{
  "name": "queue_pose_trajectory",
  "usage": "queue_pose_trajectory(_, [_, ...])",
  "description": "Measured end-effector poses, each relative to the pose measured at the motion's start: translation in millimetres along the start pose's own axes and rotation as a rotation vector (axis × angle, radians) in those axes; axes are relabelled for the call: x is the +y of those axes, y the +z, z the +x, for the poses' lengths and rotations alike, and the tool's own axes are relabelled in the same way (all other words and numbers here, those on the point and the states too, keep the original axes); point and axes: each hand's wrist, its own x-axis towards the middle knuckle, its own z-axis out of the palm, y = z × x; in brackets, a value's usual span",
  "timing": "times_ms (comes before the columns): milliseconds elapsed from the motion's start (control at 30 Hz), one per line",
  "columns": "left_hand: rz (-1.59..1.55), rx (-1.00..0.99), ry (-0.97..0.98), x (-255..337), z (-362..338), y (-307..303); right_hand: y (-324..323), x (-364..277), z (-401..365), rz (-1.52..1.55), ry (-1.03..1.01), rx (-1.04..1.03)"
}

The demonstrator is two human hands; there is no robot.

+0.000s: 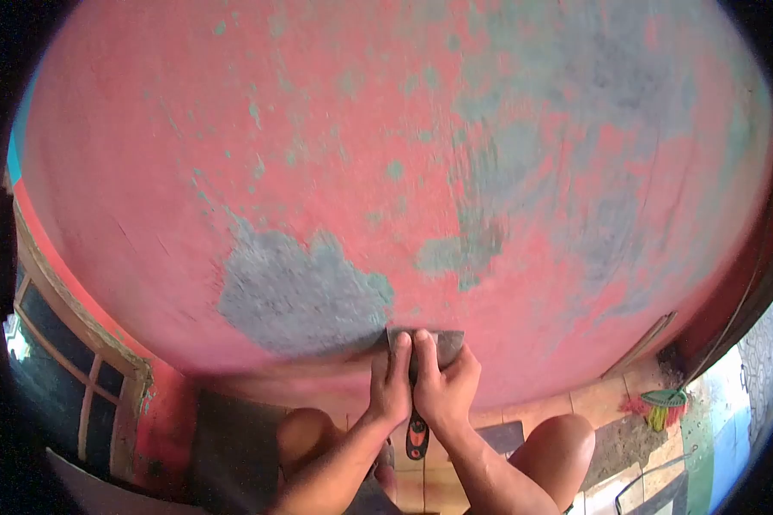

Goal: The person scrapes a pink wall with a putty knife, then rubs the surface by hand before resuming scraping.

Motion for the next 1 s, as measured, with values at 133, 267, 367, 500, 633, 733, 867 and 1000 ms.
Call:
queue_pose_trajectory(133, [0.065, -0.033, 0.031, -2, 3, -3, 4, 0, 4, 0.028, -0.058, 0.041])
queue_pose_trajectory(267, [0.03, -0.032, -0.039, 6, 0, -4, 4, -10, 4, 0.041, -0.025, 0.007])
queue_pose_trajectory(367, [0.084, -0.051, 0.011, 2, 1, -5, 0, 0, 3, 0.008, -0.051, 0.034])
queue_pose_trajectory(500, [0.038, 0.021, 0.102, -9, 4, 1, 4, -5, 6, 0.05, -0.014, 0.014])
queue_pose_trajectory(633, [0.078, -0.021, -0.036, -3, -2, -5, -4, 0, -1, -0.037, 0.007, 0.011])
queue_pose_trajectory(733, [0.067, 0.006, 0.118, -8, 2, -1, 4, -4, 4, 0.038, -0.051, 0.014])
queue_pose_trajectory(867, [0.061, -0.011, 0.022, -2, 2, -3, 1, -5, 2, 0.034, -0.001, -0.004])
queue_pose_trajectory(1000, [0.167, -0.063, 0.044, -13, 8, -14, 1, 8, 6, 0.122, -0.012, 0.029])
